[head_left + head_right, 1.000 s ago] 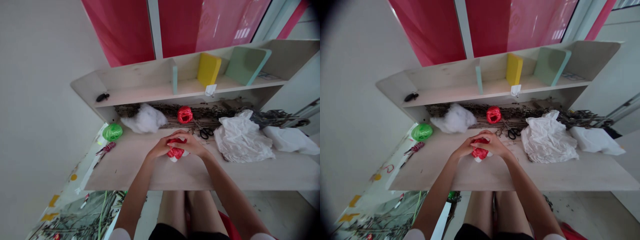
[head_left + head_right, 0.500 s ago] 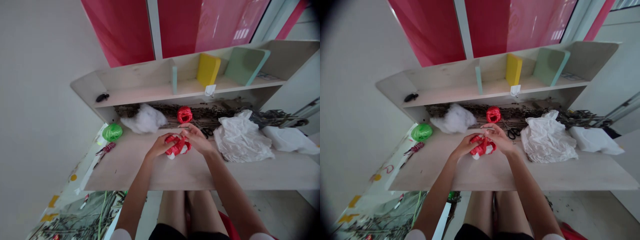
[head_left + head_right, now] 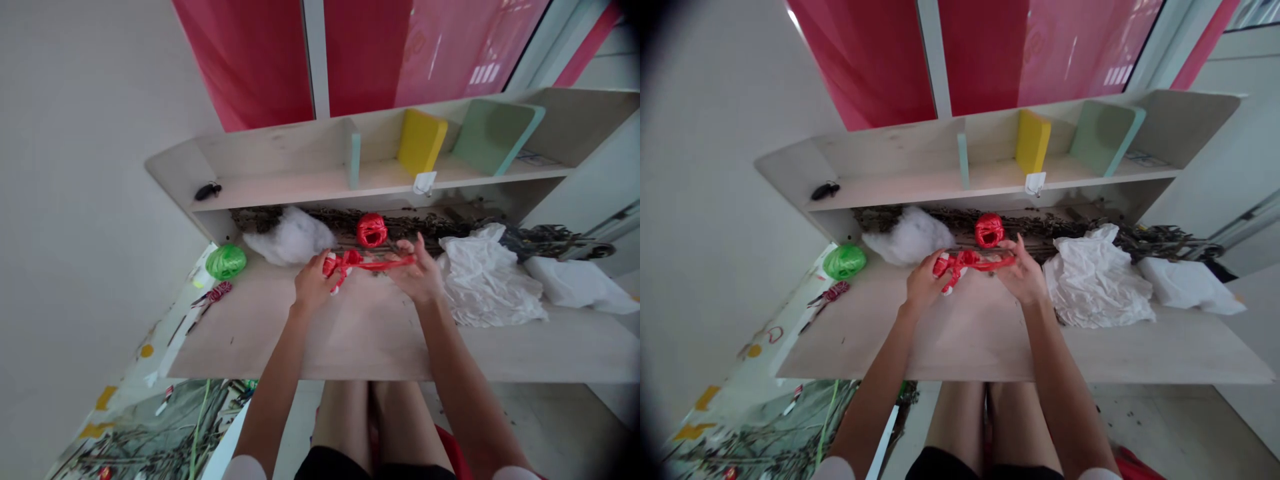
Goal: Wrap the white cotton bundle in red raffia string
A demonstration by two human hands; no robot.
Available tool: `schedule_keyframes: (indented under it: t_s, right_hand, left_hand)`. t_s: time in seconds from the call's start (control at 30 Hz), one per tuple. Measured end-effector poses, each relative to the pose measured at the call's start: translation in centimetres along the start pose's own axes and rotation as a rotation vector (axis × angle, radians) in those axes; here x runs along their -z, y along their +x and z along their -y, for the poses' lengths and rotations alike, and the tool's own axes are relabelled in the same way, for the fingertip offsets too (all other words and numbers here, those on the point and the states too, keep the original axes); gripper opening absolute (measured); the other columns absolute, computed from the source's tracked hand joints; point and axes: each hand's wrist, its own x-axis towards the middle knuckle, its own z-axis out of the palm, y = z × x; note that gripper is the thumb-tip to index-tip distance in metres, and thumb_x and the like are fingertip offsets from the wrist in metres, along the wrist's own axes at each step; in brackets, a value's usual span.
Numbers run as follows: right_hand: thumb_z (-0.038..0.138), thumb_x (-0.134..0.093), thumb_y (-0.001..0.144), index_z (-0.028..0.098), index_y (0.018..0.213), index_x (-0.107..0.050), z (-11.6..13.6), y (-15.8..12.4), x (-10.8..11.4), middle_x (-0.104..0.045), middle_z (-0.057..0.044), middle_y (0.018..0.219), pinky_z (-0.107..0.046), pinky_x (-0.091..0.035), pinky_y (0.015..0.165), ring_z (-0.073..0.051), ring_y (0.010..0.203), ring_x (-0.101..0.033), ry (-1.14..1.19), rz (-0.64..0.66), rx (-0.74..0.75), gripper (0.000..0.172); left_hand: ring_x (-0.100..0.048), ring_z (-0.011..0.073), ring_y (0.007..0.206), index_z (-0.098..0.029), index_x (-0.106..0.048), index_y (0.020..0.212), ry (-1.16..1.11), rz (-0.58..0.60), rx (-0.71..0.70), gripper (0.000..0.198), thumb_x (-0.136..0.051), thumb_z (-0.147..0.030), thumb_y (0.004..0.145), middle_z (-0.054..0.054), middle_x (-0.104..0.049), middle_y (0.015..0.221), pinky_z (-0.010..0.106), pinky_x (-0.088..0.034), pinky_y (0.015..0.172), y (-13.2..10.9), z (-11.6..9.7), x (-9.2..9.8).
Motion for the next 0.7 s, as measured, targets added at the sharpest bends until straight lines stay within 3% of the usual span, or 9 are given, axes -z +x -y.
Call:
schedule_keyframes:
  t_s: [0.1,0.2,0.3,0.37,0.43,0.57,0.63,0.67,0.7]
  right_hand:
    - [0.072,-0.028,0.087,0.043,0.103,-0.068,1.3,0.1,1.7,-0.055,0.000,0.053,-0.053,-0.042,0.093,-0.023,0.065,-0.055,0.077,-0.087,0.076,0.052]
    - [0.067,-0.036,0.087,0.045,0.099,-0.069,3.0,0.1,3.9,-0.059,0.001,0.057,-0.054,-0.037,0.101,-0.024,0.071,-0.059,0.138,-0.190,0.153,0.042]
    - [0.059,-0.052,0.085,0.041,0.086,-0.073,4.9,-0.2,6.1,-0.057,0.000,0.052,-0.047,-0.039,0.103,-0.025,0.077,-0.063,0.291,-0.287,0.195,0.027]
    - [0.053,-0.050,0.089,0.039,0.082,-0.073,6.3,-0.6,7.3,-0.054,0.001,0.050,-0.041,-0.043,0.101,-0.023,0.081,-0.066,0.376,-0.343,0.244,0.028]
    - [0.051,-0.049,0.091,0.037,0.083,-0.072,7.8,-0.9,8.6,-0.061,0.000,0.058,-0.041,-0.046,0.096,-0.024,0.086,-0.067,0.291,-0.372,0.260,0.029]
    - [0.057,-0.027,0.095,0.038,0.110,-0.064,11.0,-0.1,11.1,-0.071,-0.006,0.099,-0.052,-0.051,0.085,-0.026,0.097,-0.068,-0.341,-0.576,0.212,0.045]
    - [0.056,-0.016,0.097,0.036,0.121,-0.059,12.9,1.1,12.1,-0.068,-0.008,0.111,-0.048,-0.055,0.081,-0.025,0.102,-0.068,-0.778,-0.808,0.073,0.052]
    - [0.052,-0.012,0.099,0.034,0.119,-0.061,13.8,1.7,12.4,-0.068,-0.009,0.109,-0.046,-0.055,0.078,-0.025,0.100,-0.069,-1.020,-1.003,-0.041,0.055]
    - [0.051,-0.016,0.099,0.033,0.115,-0.063,14.7,2.4,12.5,-0.069,-0.010,0.106,-0.045,-0.055,0.078,-0.025,0.096,-0.070,-1.268,-1.101,-0.174,0.053]
  left_hand:
    - [-0.056,0.0293,0.113,-0.029,-0.052,0.133,0.033,-0.087,0.054,0.054,-0.060,-0.043,0.081,0.009,-0.061,0.123,0.037,-0.041,0.095,0.4,0.6,0.6]
    - [-0.055,0.0292,0.116,-0.027,-0.050,0.135,0.036,-0.150,0.078,0.055,-0.057,-0.043,0.083,0.010,-0.060,0.126,0.036,-0.040,0.096,0.6,1.1,1.2]
    - [-0.055,0.0292,0.117,-0.027,-0.050,0.135,0.036,-0.146,0.083,0.055,-0.056,-0.043,0.084,0.010,-0.059,0.129,0.037,-0.039,0.097,0.7,1.2,1.5]
    - [-0.055,0.0283,0.115,-0.028,-0.051,0.134,0.017,-0.126,0.080,0.054,-0.057,-0.044,0.083,0.008,-0.060,0.129,0.036,-0.039,0.097,0.7,1.2,1.7]
    - [-0.057,0.0270,0.112,-0.029,-0.052,0.133,0.008,-0.094,0.085,0.053,-0.057,-0.045,0.083,0.007,-0.063,0.126,0.036,-0.040,0.096,0.7,1.2,1.8]
    - [-0.059,0.0264,0.107,-0.029,-0.056,0.129,0.038,-0.054,0.109,0.051,-0.057,-0.048,0.081,0.006,-0.066,0.120,0.034,-0.042,0.091,1.0,1.2,2.1]
    - [-0.061,0.0262,0.104,-0.029,-0.061,0.123,0.012,-0.052,0.119,0.048,-0.060,-0.048,0.078,0.006,-0.068,0.115,0.032,-0.043,0.086,1.2,1.2,2.5]
    - [-0.061,0.0254,0.101,-0.028,-0.064,0.118,-0.026,-0.039,0.122,0.046,-0.061,-0.048,0.077,0.005,-0.070,0.111,0.031,-0.044,0.083,1.3,1.1,2.8]
    - [-0.062,0.0239,0.096,-0.027,-0.067,0.112,-0.079,-0.009,0.124,0.042,-0.061,-0.047,0.076,0.005,-0.071,0.104,0.029,-0.044,0.079,1.3,1.0,3.1]
